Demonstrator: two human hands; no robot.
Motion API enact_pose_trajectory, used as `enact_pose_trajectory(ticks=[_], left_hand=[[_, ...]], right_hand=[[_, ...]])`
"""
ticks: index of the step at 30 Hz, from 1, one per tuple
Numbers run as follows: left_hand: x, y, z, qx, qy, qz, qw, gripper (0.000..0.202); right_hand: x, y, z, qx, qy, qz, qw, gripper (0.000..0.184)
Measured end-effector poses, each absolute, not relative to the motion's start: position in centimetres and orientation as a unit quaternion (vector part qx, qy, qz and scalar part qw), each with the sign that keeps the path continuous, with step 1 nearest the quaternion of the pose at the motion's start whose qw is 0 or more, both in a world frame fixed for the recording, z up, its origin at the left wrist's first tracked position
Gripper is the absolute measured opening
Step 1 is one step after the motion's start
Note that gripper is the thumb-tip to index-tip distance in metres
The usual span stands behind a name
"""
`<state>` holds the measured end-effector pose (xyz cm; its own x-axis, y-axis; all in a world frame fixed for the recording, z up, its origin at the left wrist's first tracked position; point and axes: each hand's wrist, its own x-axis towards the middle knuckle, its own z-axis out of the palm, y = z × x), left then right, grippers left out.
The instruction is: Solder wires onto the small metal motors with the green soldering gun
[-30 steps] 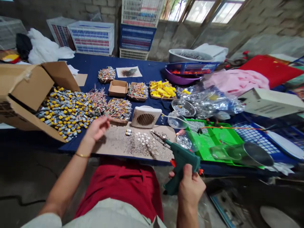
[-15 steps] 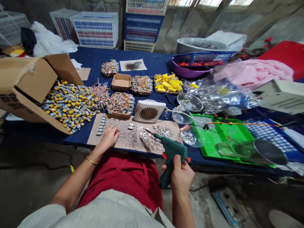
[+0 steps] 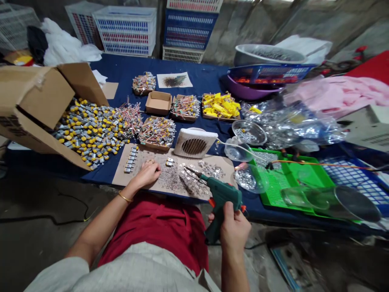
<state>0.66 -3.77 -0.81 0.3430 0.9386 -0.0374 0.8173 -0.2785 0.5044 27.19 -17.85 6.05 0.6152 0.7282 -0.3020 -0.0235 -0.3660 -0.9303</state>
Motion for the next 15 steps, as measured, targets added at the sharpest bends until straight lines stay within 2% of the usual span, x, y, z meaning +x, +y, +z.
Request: enact_pose_trajectory(ticks=[8, 15], left_hand=[[-0.9, -3.6, -1.9, 0.784, 0.493, 0.221, 0.305, 0.02], [-0.8, -4.3, -3.3, 0.765, 0.499, 0.29, 0.285, 0.023]], right_hand=[[27.9, -18.3, 7.0, -0.743, -0.22, 0.347, 0.529, 0.064], [28.5, -18.6, 6.2, -0.709, -0.152, 0.415, 0.549, 0.06]])
